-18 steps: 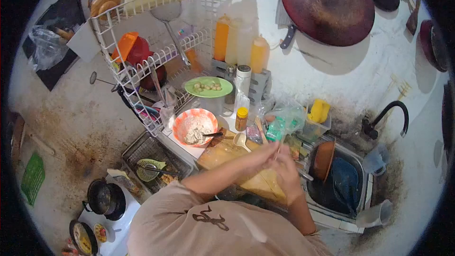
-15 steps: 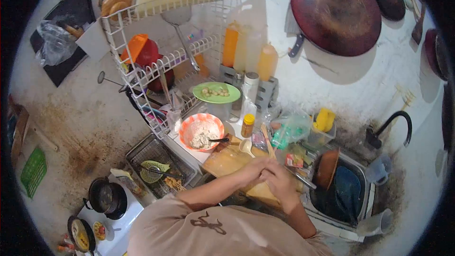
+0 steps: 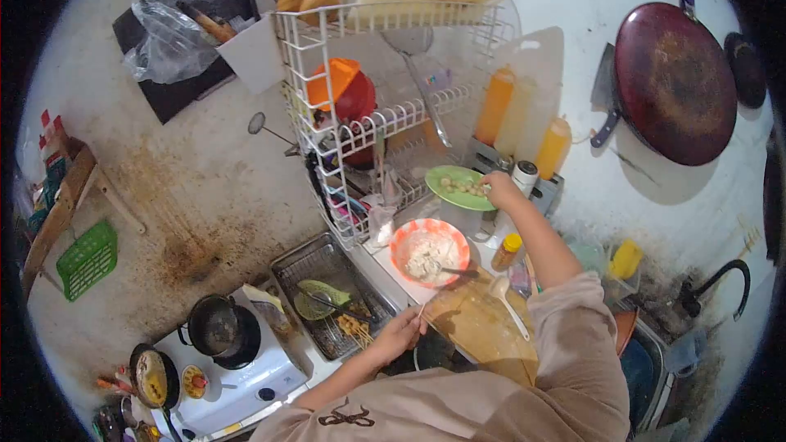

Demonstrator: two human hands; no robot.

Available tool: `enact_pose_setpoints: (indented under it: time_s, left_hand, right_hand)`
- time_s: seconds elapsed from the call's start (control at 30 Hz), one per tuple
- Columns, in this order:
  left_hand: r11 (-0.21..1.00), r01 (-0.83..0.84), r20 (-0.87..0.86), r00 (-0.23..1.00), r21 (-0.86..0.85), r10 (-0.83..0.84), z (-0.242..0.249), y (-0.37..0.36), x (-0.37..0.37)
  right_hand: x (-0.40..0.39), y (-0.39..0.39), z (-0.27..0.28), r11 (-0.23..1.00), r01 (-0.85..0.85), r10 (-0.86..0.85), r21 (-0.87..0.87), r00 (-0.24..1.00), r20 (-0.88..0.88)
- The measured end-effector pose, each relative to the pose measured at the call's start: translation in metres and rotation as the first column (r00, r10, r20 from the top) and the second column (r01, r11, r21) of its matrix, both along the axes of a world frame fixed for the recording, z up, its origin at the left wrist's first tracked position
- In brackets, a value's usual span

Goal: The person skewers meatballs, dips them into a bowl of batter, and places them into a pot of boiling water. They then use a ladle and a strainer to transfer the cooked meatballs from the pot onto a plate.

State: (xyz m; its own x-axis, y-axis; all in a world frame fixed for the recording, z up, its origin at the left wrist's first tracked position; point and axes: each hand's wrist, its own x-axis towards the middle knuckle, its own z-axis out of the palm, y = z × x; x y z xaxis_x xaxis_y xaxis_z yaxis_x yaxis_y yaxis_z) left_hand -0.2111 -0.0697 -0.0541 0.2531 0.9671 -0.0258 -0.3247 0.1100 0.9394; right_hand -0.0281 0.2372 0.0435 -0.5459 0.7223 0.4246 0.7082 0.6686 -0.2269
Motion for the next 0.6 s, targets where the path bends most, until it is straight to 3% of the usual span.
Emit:
enact_pose_setpoints:
  time_s: [0.07, 0.27, 0.37, 0.4, 0.47, 0.53, 0.57, 0.6]
  left_hand:
    - [1.000, -0.014, -0.035, 0.999, 0.012, 0.015, 0.005, -0.005, -0.014]
    - [0.994, -0.104, -0.020, 0.994, 0.027, 0.105, -0.002, 0.001, -0.040]
    - [0.992, -0.121, -0.112, 0.986, 0.022, 0.123, 0.007, 0.008, -0.042]
    - [0.993, -0.119, -0.101, 0.988, 0.009, 0.119, 0.009, 0.011, -0.041]
    - [0.990, -0.124, -0.136, 0.982, 0.061, 0.131, 0.016, 0.018, -0.037]
    - [0.983, -0.127, -0.165, 0.975, 0.134, 0.148, 0.017, 0.027, -0.032]
    - [0.976, -0.129, -0.175, 0.972, 0.177, 0.160, 0.016, 0.031, -0.029]
    - [0.967, -0.130, -0.182, 0.968, 0.219, 0.172, 0.015, 0.035, -0.025]
  right_hand:
    - [-0.013, 0.030, -0.009, 0.985, 0.083, -0.061, -0.153, 0.987, 0.146]
    - [-0.028, 0.065, -0.039, 0.946, 0.298, -0.276, -0.126, 0.946, 0.170]
    - [-0.029, 0.047, -0.029, 0.969, 0.231, -0.222, -0.087, 0.969, 0.106]
    - [-0.027, 0.044, -0.027, 0.966, 0.199, -0.211, -0.167, 0.976, -0.061]
    - [-0.023, 0.038, -0.022, 0.952, 0.101, -0.214, -0.290, 0.895, -0.391]
    - [-0.022, 0.007, -0.007, 0.786, -0.312, -0.248, -0.533, 0.630, -0.736]
    - [-0.023, -0.013, 0.002, 0.656, -0.532, -0.321, -0.535, 0.445, -0.836]
    - [-0.021, -0.036, 0.009, 0.583, -0.648, -0.299, -0.490, 0.390, -0.871]
